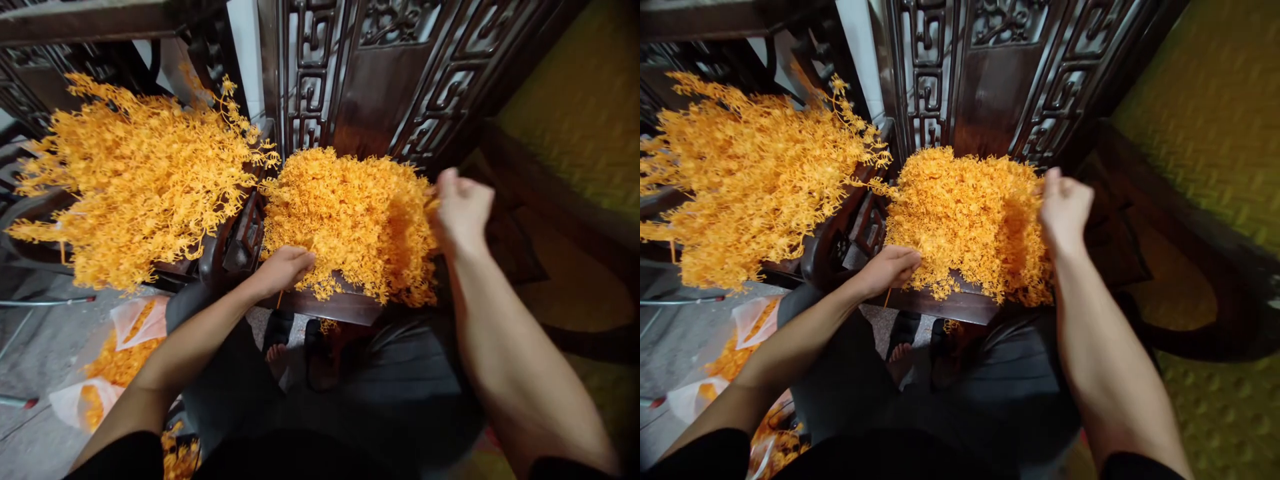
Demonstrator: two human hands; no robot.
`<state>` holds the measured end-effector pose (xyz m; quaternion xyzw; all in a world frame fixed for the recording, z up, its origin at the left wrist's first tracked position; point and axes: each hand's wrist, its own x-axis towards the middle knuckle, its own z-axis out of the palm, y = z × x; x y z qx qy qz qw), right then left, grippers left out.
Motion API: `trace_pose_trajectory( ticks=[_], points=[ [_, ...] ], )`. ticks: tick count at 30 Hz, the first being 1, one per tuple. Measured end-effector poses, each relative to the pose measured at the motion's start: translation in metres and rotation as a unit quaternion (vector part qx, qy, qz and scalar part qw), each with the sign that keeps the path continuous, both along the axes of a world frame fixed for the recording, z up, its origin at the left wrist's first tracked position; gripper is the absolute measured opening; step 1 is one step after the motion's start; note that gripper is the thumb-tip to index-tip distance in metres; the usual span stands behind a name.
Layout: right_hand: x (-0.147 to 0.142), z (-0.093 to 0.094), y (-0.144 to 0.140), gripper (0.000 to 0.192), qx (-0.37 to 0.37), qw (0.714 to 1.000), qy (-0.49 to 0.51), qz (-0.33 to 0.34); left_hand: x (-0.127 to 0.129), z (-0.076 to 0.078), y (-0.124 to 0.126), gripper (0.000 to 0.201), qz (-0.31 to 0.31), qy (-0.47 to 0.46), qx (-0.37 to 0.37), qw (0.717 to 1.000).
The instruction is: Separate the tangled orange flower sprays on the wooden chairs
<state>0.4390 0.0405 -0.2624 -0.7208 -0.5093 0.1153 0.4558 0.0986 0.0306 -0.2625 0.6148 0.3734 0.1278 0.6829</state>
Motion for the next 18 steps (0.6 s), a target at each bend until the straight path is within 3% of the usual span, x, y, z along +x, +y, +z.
trace_pose_trajectory(
  ticks=[2,7,10,14,16,18],
  points=[
    [-0.017,-0.003,-0.01,0.051,-0.027,0.991,0.133,-0.014,0.003,-0.003,0.002,0.045,-0.007,0.024,0.094,0.995],
    [-0.078,-0.008,-0.007,0.033,-0.028,0.941,0.326,0.088,0.016,-0.001,0.004,0.046,-0.008,0.088,0.325,0.941],
    [-0.082,-0.011,-0.002,0.028,-0.035,0.902,0.419,0.098,0.015,-0.002,0.004,0.046,-0.015,0.105,0.379,0.919],
    [-0.066,-0.014,-0.006,0.031,-0.039,0.851,0.505,0.139,0.011,-0.008,0.002,0.043,-0.021,0.111,0.43,0.896],
    [-0.06,-0.015,-0.011,0.032,-0.034,0.859,0.488,0.151,0.01,-0.012,0.0,0.042,-0.02,0.116,0.474,0.873],
    [-0.058,-0.013,-0.016,0.036,-0.024,0.904,0.398,0.155,0.01,-0.016,-0.001,0.039,-0.026,0.125,0.519,0.845]
  ],
)
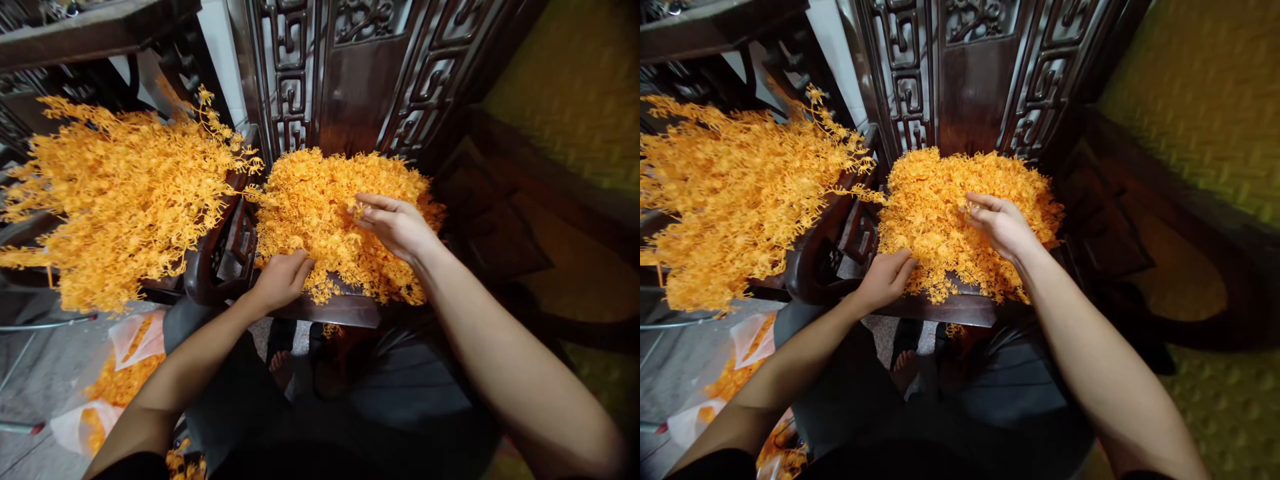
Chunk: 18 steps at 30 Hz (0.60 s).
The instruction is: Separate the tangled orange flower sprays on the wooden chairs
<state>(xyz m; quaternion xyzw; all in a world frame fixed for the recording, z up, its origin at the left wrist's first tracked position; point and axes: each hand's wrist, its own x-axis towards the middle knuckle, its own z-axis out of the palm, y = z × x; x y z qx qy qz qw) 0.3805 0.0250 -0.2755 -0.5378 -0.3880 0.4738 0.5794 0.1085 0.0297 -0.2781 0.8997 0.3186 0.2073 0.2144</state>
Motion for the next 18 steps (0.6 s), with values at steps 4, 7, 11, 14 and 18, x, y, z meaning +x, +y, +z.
trace_pose_trajectory(
  ticks=[4,7,11,14,18],
  points=[
    [-0.013,0.013,-0.012,0.043,0.108,0.954,-0.278,-0.015,-0.001,-0.005,-0.001,0.036,-0.029,0.033,0.08,0.996],
    [-0.029,0.022,-0.021,0.054,0.128,0.957,-0.25,0.08,0.0,-0.008,-0.003,0.034,-0.053,0.028,0.088,0.994],
    [-0.032,0.024,-0.021,0.054,0.073,0.966,-0.145,0.2,0.002,-0.003,-0.005,0.033,-0.091,-0.001,0.039,0.995],
    [-0.02,0.021,-0.015,0.036,0.042,0.971,-0.115,0.206,0.002,0.009,-0.005,0.038,-0.117,-0.045,-0.086,0.988],
    [-0.002,0.018,-0.011,0.028,0.036,0.975,-0.102,0.194,-0.002,0.02,0.0,0.046,-0.119,-0.077,-0.28,0.949]
  ],
)
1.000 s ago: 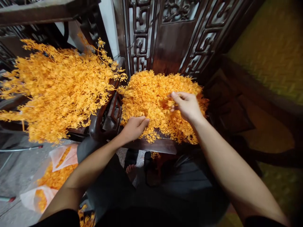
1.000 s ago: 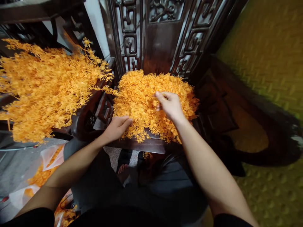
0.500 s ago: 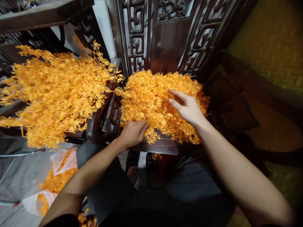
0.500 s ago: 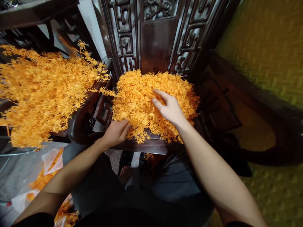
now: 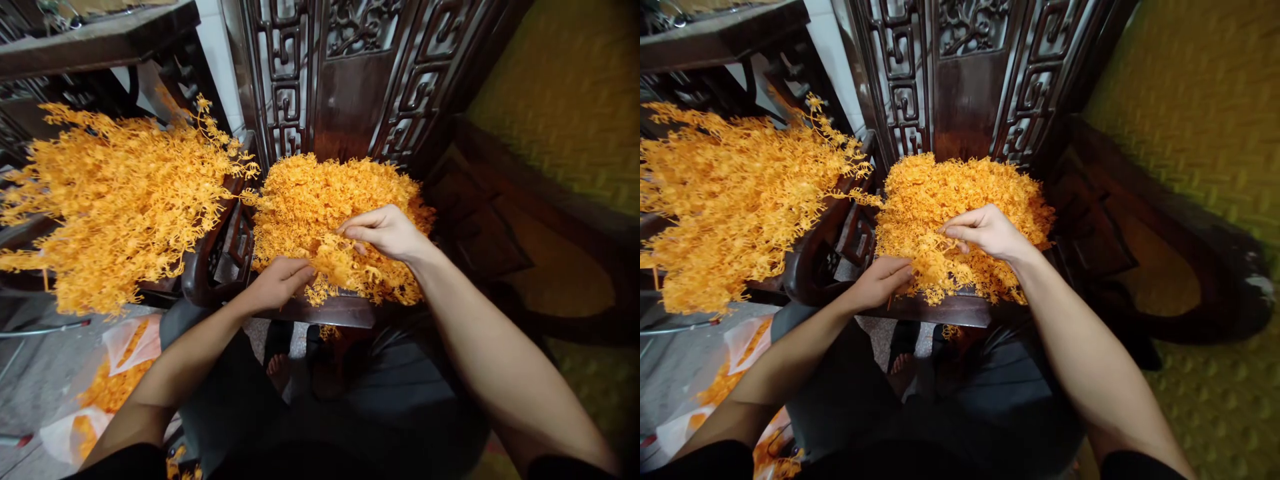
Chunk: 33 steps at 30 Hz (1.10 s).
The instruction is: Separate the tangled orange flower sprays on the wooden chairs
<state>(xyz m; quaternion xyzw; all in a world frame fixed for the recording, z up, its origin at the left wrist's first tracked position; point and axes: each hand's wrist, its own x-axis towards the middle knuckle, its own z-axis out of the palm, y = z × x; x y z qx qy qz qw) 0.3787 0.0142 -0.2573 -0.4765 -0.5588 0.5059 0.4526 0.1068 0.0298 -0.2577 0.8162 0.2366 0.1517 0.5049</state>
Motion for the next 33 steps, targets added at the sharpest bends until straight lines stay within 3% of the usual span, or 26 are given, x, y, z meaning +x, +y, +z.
trace_pose_trajectory(
  ticks=[5,11,14,16,19,21,23,25,29,33],
  points=[
    [0.005,-0.006,0.005,0.031,0.001,0.999,-0.002,-0.044,-0.005,0.001,0.004,0.048,0.029,-0.021,-0.061,0.997],
    [-0.005,-0.006,0.01,0.035,0.017,0.996,-0.056,-0.071,-0.006,0.006,0.006,0.047,0.055,-0.009,0.055,0.997],
    [0.009,-0.005,0.014,0.033,0.024,0.989,-0.116,-0.093,-0.011,0.012,0.004,0.046,0.039,0.005,0.093,0.995],
    [0.033,-0.007,0.017,0.032,0.04,0.976,-0.126,-0.172,-0.019,0.017,0.003,0.046,0.028,0.003,0.094,0.995],
    [0.065,-0.011,0.017,0.032,0.078,0.94,-0.046,-0.33,-0.029,0.018,0.004,0.045,0.053,0.004,0.114,0.992],
    [0.067,-0.011,0.014,0.033,0.077,0.947,-0.026,-0.311,-0.029,0.012,0.005,0.044,0.071,0.028,0.175,0.982],
    [0.049,-0.008,0.012,0.032,0.084,0.968,-0.078,-0.222,-0.024,0.003,0.006,0.041,0.054,0.071,0.252,0.964],
    [0.023,-0.005,0.014,0.031,0.135,0.967,-0.141,-0.163,-0.016,-0.006,0.005,0.038,0.022,0.118,0.316,0.941],
    [-0.016,0.001,0.026,0.027,0.207,0.936,-0.251,-0.135,-0.007,-0.016,0.0,0.035,-0.024,0.19,0.405,0.894],
    [-0.031,0.011,0.013,0.048,0.221,0.89,-0.385,-0.107,-0.005,-0.018,-0.004,0.033,-0.062,0.229,0.441,0.866]
  ],
)
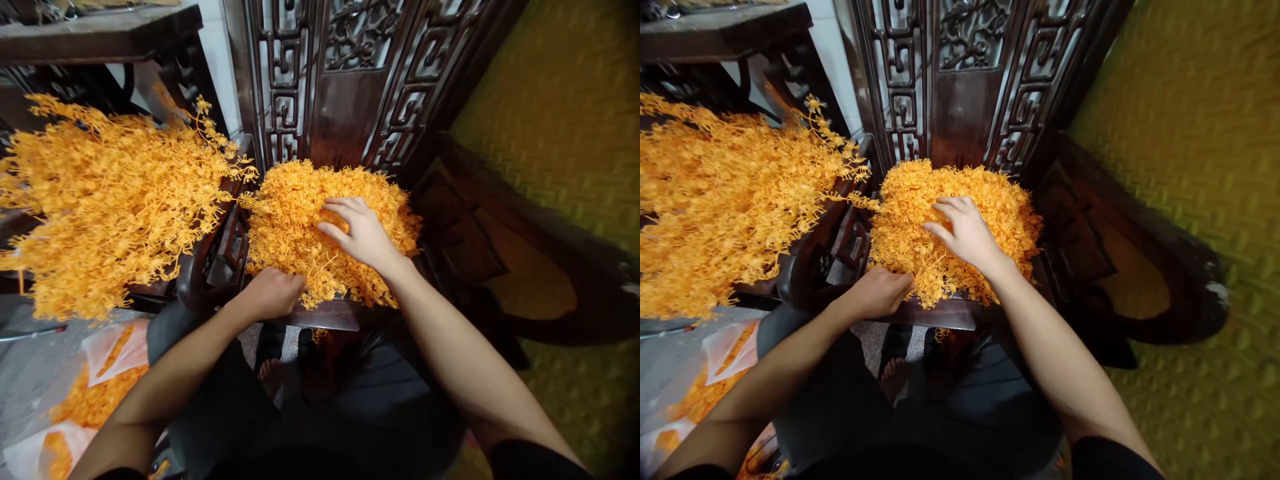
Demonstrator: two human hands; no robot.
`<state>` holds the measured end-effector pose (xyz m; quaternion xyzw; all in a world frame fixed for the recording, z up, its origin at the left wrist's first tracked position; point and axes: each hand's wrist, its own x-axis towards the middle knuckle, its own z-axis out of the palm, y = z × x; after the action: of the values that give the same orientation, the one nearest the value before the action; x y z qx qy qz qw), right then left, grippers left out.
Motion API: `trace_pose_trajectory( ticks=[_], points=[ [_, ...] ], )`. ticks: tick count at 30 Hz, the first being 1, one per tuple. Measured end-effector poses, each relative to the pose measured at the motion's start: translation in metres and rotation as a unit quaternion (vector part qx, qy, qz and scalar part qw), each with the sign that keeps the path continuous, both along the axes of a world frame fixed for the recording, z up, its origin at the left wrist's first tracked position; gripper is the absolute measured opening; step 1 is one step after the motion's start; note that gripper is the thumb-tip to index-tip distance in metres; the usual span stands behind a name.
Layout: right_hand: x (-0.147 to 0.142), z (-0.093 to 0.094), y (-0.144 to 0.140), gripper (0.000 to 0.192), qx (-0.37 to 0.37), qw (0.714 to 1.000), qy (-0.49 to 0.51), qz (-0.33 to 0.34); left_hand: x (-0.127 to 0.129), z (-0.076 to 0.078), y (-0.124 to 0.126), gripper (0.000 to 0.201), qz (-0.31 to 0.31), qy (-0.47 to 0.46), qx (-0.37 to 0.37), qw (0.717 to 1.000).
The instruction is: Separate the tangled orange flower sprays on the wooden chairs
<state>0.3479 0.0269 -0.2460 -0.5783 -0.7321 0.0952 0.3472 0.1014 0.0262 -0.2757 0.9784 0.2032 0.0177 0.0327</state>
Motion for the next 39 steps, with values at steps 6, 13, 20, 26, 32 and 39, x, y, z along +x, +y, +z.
trace_pose_trajectory(
  ticks=[6,13,20,26,32,39],
  points=[
    [-0.021,0.009,-0.031,0.073,-0.192,0.97,-0.039,0.141,0.005,0.0,-0.005,0.024,-0.026,0.043,0.026,0.998],
    [-0.018,0.007,-0.022,0.017,-0.174,0.967,0.045,0.18,0.007,0.007,-0.011,0.017,-0.013,0.053,0.012,0.998],
    [0.031,0.006,-0.017,0.022,-0.138,0.963,0.217,-0.074,-0.002,0.015,-0.007,0.017,0.0,0.04,0.02,0.999],
    [0.007,0.007,-0.025,0.055,-0.245,0.958,0.109,0.106,0.007,0.008,-0.013,0.016,-0.017,0.079,-0.008,0.997],
    [-0.007,0.002,-0.021,0.01,-0.235,0.966,0.079,0.07,0.012,0.011,-0.016,0.015,-0.027,0.07,-0.006,0.997],
    [0.054,0.015,-0.015,0.018,-0.031,0.962,0.188,-0.193,-0.011,0.032,-0.012,0.019,-0.029,0.042,-0.003,0.999]
  ],
)
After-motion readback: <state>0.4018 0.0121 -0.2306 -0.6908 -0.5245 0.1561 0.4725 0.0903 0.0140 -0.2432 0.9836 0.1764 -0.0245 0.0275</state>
